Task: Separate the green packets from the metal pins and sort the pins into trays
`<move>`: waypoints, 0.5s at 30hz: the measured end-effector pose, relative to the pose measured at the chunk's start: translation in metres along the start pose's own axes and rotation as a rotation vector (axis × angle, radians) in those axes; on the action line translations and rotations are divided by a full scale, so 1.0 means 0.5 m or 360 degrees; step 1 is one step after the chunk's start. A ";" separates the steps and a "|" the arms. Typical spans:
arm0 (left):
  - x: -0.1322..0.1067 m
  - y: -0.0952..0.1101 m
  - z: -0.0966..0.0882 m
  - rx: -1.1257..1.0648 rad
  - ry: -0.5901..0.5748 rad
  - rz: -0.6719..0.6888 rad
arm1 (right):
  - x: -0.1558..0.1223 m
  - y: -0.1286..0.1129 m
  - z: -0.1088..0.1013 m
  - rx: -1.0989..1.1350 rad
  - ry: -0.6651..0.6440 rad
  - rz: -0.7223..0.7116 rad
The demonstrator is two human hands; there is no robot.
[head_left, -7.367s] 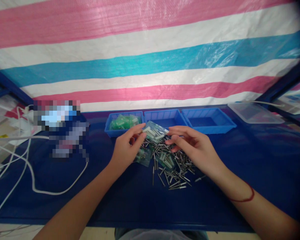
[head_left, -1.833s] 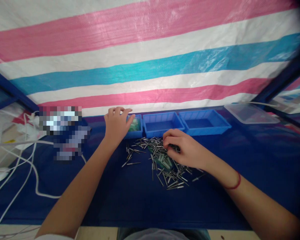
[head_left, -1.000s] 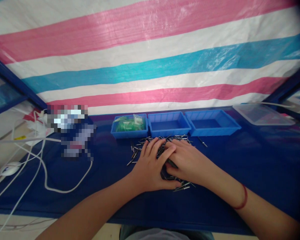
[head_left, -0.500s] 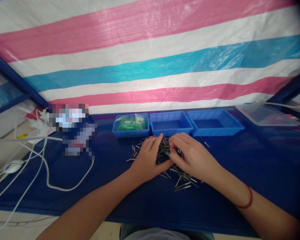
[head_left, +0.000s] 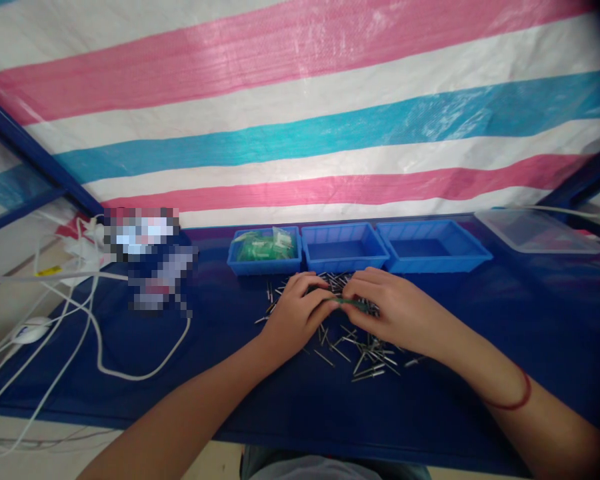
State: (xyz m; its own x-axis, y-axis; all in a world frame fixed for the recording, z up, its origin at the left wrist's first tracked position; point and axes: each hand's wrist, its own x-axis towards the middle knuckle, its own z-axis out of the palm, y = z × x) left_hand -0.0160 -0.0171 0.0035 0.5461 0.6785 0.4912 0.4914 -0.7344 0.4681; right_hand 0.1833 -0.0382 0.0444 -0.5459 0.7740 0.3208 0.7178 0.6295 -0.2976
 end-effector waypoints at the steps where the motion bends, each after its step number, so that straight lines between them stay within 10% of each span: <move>1: 0.002 -0.001 -0.002 -0.0015 0.0006 -0.0001 | 0.000 0.002 -0.002 0.0017 0.0019 0.0011; 15: 0.015 0.005 -0.039 -0.0418 0.0090 -0.0524 | 0.005 0.002 -0.011 0.0529 0.0242 0.0313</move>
State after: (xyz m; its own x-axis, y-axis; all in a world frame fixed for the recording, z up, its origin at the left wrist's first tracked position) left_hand -0.0240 -0.0137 0.0228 0.3474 0.8813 0.3205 0.4397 -0.4549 0.7744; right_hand 0.1852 -0.0360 0.0498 -0.3240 0.8787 0.3505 0.6098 0.4772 -0.6328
